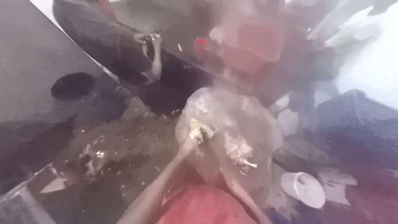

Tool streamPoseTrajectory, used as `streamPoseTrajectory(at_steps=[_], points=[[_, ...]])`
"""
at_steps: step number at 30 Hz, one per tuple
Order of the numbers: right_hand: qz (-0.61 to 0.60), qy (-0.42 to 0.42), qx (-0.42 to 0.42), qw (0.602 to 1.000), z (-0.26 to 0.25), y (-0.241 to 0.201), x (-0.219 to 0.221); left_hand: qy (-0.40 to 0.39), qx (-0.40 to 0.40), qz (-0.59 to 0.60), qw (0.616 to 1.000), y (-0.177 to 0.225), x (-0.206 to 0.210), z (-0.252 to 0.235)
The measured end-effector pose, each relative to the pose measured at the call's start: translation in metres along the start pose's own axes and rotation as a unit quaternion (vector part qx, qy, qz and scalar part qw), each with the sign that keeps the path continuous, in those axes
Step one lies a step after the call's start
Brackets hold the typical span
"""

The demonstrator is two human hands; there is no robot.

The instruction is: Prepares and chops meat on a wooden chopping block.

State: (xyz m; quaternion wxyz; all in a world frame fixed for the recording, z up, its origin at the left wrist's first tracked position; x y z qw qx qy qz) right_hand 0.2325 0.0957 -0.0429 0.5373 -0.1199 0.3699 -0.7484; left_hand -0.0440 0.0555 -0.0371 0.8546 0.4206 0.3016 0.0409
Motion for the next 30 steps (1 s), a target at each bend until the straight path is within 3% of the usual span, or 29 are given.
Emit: streamPoseTrajectory(at_steps=[4, 7, 10, 14, 16, 19, 21, 23, 25, 27, 28, 30], points=[[-0.016, 0.018, -0.032, 0.999, 0.04, -0.032, -0.016, -0.064, 0.008, 0.201, 0.977, 0.016, -0.025, 0.022], [-0.001, 0.034, -0.057, 0.998, 0.057, -0.054, -0.02, -0.149, -0.045, 0.334, 0.929, 0.013, -0.02, 0.036], [0.07, 0.056, -0.05, 0.995, 0.031, -0.037, -0.013, -0.199, -0.071, 0.255, 0.944, -0.019, 0.012, 0.026], [0.076, 0.028, -0.016, 0.997, 0.011, -0.046, -0.014, -0.154, -0.066, 0.113, 0.979, -0.04, 0.014, 0.01], [0.08, 0.028, -0.063, 0.994, 0.011, -0.042, -0.015, -0.173, -0.037, 0.052, 0.983, -0.037, 0.008, 0.018], [0.042, 0.033, -0.177, 0.983, 0.038, -0.105, -0.024, -0.18, -0.019, 0.033, 0.983, -0.036, 0.006, 0.009], [-0.027, 0.051, -0.328, 0.943, 0.067, -0.153, -0.024, -0.181, -0.039, 0.033, 0.982, -0.046, 0.008, 0.005], [-0.045, 0.065, -0.381, 0.921, 0.068, -0.156, -0.023, -0.177, -0.055, 0.039, 0.982, -0.052, 0.011, 0.003], [0.021, 0.058, -0.23, 0.971, 0.04, -0.124, -0.015, -0.164, -0.04, 0.062, 0.984, -0.051, 0.01, 0.003], [0.13, -0.001, -0.091, 0.987, -0.009, -0.064, -0.011, -0.173, 0.008, 0.072, 0.982, -0.045, 0.011, 0.007], [0.162, -0.011, -0.058, 0.985, -0.027, -0.039, -0.014, -0.182, 0.022, 0.061, 0.981, -0.044, 0.013, 0.012], [0.18, -0.018, -0.033, 0.983, -0.033, -0.033, -0.02, -0.205, 0.039, 0.036, 0.977, -0.043, 0.014, 0.03]])
Point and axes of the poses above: each hand's wrist, its own z-axis away from the middle knuckle, its own x-axis out of the palm, y = z × x, the point moved 8 cm from there along -z, towards the middle knuckle, and after that the axes turned 7 degrees about -z, right-handed, at the moved point
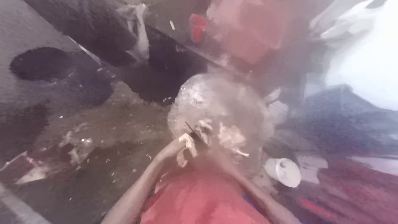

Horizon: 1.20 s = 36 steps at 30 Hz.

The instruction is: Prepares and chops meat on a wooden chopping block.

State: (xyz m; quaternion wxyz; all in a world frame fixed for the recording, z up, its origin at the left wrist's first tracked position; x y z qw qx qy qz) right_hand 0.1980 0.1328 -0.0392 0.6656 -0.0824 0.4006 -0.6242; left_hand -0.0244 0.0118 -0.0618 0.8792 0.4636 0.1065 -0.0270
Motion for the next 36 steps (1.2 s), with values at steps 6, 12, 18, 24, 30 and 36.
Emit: streamPoseTrajectory(at_steps=[6, 12, 18, 24, 30, 36], points=[[-0.074, 0.044, -0.094, 0.992, 0.057, -0.078, -0.022, 0.006, -0.104, -0.013, 0.994, -0.027, 0.011, 0.045], [-0.031, 0.034, -0.202, 0.978, 0.046, -0.077, -0.016, 0.003, -0.088, -0.023, 0.996, -0.047, 0.006, 0.037], [0.031, -0.056, -0.032, 0.997, 0.013, 0.007, 0.003, -0.034, -0.108, -0.05, 0.992, -0.052, 0.007, 0.059], [-0.075, -0.028, -0.078, 0.994, 0.055, -0.039, 0.004, -0.008, -0.119, 0.085, 0.989, -0.092, 0.024, 0.087], [-0.015, -0.071, -0.016, 0.997, 0.029, 0.029, 0.043, 0.07, -0.071, 0.206, 0.973, -0.054, -0.013, 0.101], [-0.002, -0.068, 0.029, 0.997, 0.035, 0.048, 0.061, 0.213, 0.027, 0.05, 0.975, 0.074, -0.113, 0.09]])
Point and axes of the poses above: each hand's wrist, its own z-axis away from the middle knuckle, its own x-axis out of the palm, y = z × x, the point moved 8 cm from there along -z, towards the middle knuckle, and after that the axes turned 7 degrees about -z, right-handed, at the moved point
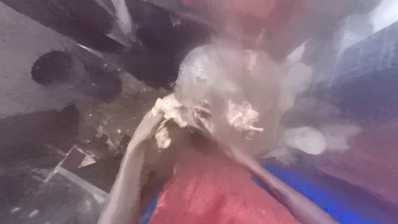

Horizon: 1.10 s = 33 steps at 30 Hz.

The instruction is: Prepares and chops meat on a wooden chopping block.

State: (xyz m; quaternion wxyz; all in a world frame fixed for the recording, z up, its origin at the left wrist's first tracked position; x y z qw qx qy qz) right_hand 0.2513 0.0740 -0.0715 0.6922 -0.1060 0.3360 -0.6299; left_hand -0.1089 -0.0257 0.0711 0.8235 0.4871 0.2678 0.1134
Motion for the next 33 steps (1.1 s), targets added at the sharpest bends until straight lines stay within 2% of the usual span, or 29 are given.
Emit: streamPoseTrajectory(at_steps=[1, 2, 4, 5, 6, 9, 11, 13, 15, 16, 18, 21, 24, 25, 27, 29, 31, 33], points=[[0.013, -0.003, -0.006, 1.0, -0.002, 0.001, 0.002, 0.006, 0.046, -0.108, 0.993, 0.025, 0.003, -0.017], [0.031, -0.005, -0.012, 0.999, -0.001, -0.001, 0.001, 0.007, 0.101, -0.221, 0.97, 0.047, 0.014, -0.034], [0.094, -0.007, -0.025, 0.995, 0.005, -0.01, -0.005, 0.019, 0.237, -0.395, 0.887, 0.076, 0.055, -0.067], [0.125, -0.002, -0.035, 0.992, 0.009, -0.013, -0.007, 0.019, 0.283, -0.429, 0.858, 0.079, 0.078, -0.079], [0.151, 0.008, -0.045, 0.987, 0.012, -0.015, -0.008, 0.004, 0.295, -0.435, 0.851, 0.071, 0.098, -0.091], [0.17, 0.044, -0.054, 0.983, 0.023, -0.026, -0.013, -0.051, 0.202, -0.44, 0.874, 0.015, 0.142, -0.126], [0.158, 0.031, -0.022, 0.987, 0.029, -0.026, -0.007, -0.078, 0.138, -0.449, 0.879, -0.023, 0.159, -0.133], [0.124, 0.045, -0.021, 0.991, 0.03, -0.021, -0.003, -0.118, 0.101, -0.443, 0.883, -0.024, 0.172, -0.122], [0.106, 0.087, -0.06, 0.989, 0.027, -0.01, 0.003, -0.152, 0.098, -0.45, 0.875, -0.003, 0.185, -0.098], [0.098, 0.093, -0.072, 0.988, 0.028, -0.009, 0.003, -0.147, 0.102, -0.444, 0.878, 0.016, 0.186, -0.085], [0.07, 0.066, -0.068, 0.993, 0.027, -0.008, 0.0, -0.115, 0.093, -0.378, 0.914, 0.049, 0.172, -0.063], [-0.03, 0.033, -0.061, 0.997, 0.026, 0.007, -0.007, -0.019, 0.071, -0.184, 0.98, 0.058, 0.12, -0.043], [-0.226, 0.04, -0.033, 0.973, 0.027, 0.021, -0.012, -0.013, 0.015, -0.019, 1.0, 0.016, 0.086, -0.031], [-0.274, 0.062, -0.009, 0.96, 0.023, 0.027, -0.011, -0.034, -0.011, 0.016, 0.999, -0.005, 0.088, -0.026], [-0.295, 0.12, 0.008, 0.948, 0.015, 0.027, -0.019, -0.084, -0.078, 0.079, 0.99, -0.047, 0.11, -0.015], [-0.249, 0.158, -0.033, 0.955, 0.016, -0.001, -0.037, -0.106, -0.127, 0.116, 0.979, -0.086, 0.138, -0.006], [-0.221, 0.191, -0.095, 0.952, 0.026, -0.047, -0.067, -0.078, -0.139, 0.123, 0.98, -0.109, 0.155, -0.006], [-0.22, 0.219, -0.202, 0.929, 0.053, -0.1, -0.099, -0.062, -0.122, 0.053, 0.989, -0.114, 0.16, -0.005]])
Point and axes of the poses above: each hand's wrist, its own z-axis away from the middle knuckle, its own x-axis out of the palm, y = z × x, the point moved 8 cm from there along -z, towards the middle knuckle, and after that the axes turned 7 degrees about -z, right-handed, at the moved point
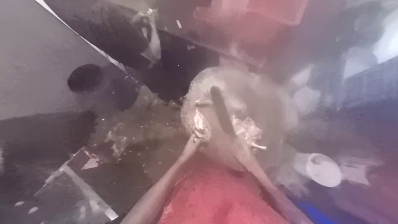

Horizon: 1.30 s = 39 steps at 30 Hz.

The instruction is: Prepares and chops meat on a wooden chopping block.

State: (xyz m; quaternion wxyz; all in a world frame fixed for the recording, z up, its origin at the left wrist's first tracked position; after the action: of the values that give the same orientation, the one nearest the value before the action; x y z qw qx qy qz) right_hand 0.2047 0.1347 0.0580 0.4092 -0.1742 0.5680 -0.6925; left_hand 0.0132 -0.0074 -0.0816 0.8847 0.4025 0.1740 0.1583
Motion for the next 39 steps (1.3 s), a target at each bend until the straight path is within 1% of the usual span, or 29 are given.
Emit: streamPoseTrajectory(at_steps=[2, 4, 5, 6, 7, 8, 9, 10, 11, 12, 13, 14, 16, 19, 20, 22, 23, 24, 25, 27, 28, 29, 30, 31, 33, 34, 35, 37, 39], points=[[-0.088, -0.004, -0.127, 0.988, 0.0, -0.074, -0.005, 0.015, 0.028, -0.133, 0.991, 0.0, -0.002, 0.001], [-0.174, -0.01, -0.234, 0.956, 0.003, -0.135, -0.003, 0.019, 0.032, -0.253, 0.967, 0.003, -0.004, 0.003], [-0.179, -0.01, -0.282, 0.943, 0.006, -0.155, 0.0, 0.017, 0.029, -0.293, 0.956, 0.006, -0.003, 0.005], [-0.15, 0.006, -0.318, 0.936, 0.007, -0.161, 0.007, 0.018, 0.025, -0.322, 0.946, 0.009, -0.002, 0.007], [-0.109, 0.019, -0.33, 0.938, 0.005, -0.148, 0.015, 0.022, 0.026, -0.341, 0.939, 0.011, -0.001, 0.008], [-0.05, 0.02, -0.298, 0.953, -0.001, -0.114, 0.027, 0.025, 0.027, -0.354, 0.935, 0.012, -0.001, 0.009], [0.036, -0.006, -0.218, 0.975, -0.012, -0.062, 0.038, 0.028, 0.032, -0.362, 0.931, 0.013, -0.001, 0.01], [0.118, -0.056, -0.1, 0.986, -0.023, -0.003, 0.051, 0.028, 0.04, -0.367, 0.929, 0.014, -0.001, 0.011], [0.14, -0.113, 0.021, 0.984, -0.03, 0.048, 0.06, 0.02, 0.035, -0.375, 0.926, 0.014, -0.002, 0.014], [0.141, -0.156, 0.099, 0.973, -0.033, 0.083, 0.064, 0.021, 0.028, -0.376, 0.926, 0.013, -0.005, 0.017], [0.136, -0.176, 0.14, 0.965, -0.033, 0.097, 0.063, 0.031, 0.027, -0.371, 0.928, 0.011, -0.014, 0.022], [0.127, -0.18, 0.157, 0.963, -0.035, 0.095, 0.058, 0.048, 0.028, -0.36, 0.931, 0.009, -0.026, 0.024], [0.114, -0.152, 0.174, 0.966, -0.029, 0.075, 0.047, 0.054, 0.003, -0.337, 0.94, -0.009, -0.047, 0.033], [0.157, -0.1, 0.127, 0.974, -0.037, 0.03, 0.038, 0.077, -0.012, -0.312, 0.947, -0.03, -0.073, 0.03], [0.149, -0.087, 0.107, 0.979, -0.038, 0.013, 0.041, 0.083, 0.002, -0.31, 0.947, -0.04, -0.077, 0.026], [0.093, -0.066, 0.062, 0.992, -0.039, -0.018, 0.051, 0.078, 0.051, -0.294, 0.951, -0.058, -0.077, 0.016], [0.063, -0.066, 0.045, 0.995, -0.041, -0.023, 0.06, 0.072, 0.07, -0.286, 0.953, -0.062, -0.075, 0.012], [0.05, -0.076, 0.043, 0.995, -0.045, -0.016, 0.068, 0.063, 0.078, -0.278, 0.955, -0.062, -0.073, 0.01], [0.06, -0.092, 0.059, 0.992, -0.048, 0.0, 0.077, 0.053, 0.077, -0.268, 0.959, -0.059, -0.071, 0.01], [0.141, -0.154, 0.146, 0.967, -0.052, 0.058, 0.091, 0.034, 0.056, -0.231, 0.971, -0.047, -0.074, 0.017], [0.162, -0.183, 0.164, 0.956, -0.052, 0.084, 0.095, 0.031, 0.049, -0.207, 0.977, -0.041, -0.08, 0.021], [0.165, -0.201, 0.165, 0.951, -0.049, 0.097, 0.095, 0.038, 0.051, -0.184, 0.981, -0.031, -0.09, 0.025], [0.159, -0.206, 0.164, 0.952, -0.041, 0.094, 0.091, 0.054, 0.052, -0.165, 0.983, -0.02, -0.102, 0.03], [0.143, -0.196, 0.164, 0.956, -0.029, 0.086, 0.084, 0.074, 0.056, -0.153, 0.984, -0.008, -0.116, 0.036], [0.122, -0.139, 0.157, 0.97, 0.003, 0.078, 0.061, 0.106, 0.066, -0.153, 0.98, 0.014, -0.138, 0.046], [0.124, -0.112, 0.147, 0.975, 0.013, 0.078, 0.048, 0.116, 0.069, -0.164, 0.977, 0.032, -0.145, 0.046], [0.138, -0.085, 0.154, 0.975, 0.024, 0.087, 0.035, 0.125, 0.075, -0.187, 0.971, 0.05, -0.149, 0.044], [0.172, -0.042, 0.194, 0.965, 0.044, 0.109, 0.01, 0.12, 0.112, -0.233, 0.958, 0.091, -0.142, 0.036], [0.164, -0.022, 0.232, 0.958, 0.058, 0.131, -0.009, 0.091, 0.161, -0.249, 0.951, 0.129, -0.113, 0.017]])
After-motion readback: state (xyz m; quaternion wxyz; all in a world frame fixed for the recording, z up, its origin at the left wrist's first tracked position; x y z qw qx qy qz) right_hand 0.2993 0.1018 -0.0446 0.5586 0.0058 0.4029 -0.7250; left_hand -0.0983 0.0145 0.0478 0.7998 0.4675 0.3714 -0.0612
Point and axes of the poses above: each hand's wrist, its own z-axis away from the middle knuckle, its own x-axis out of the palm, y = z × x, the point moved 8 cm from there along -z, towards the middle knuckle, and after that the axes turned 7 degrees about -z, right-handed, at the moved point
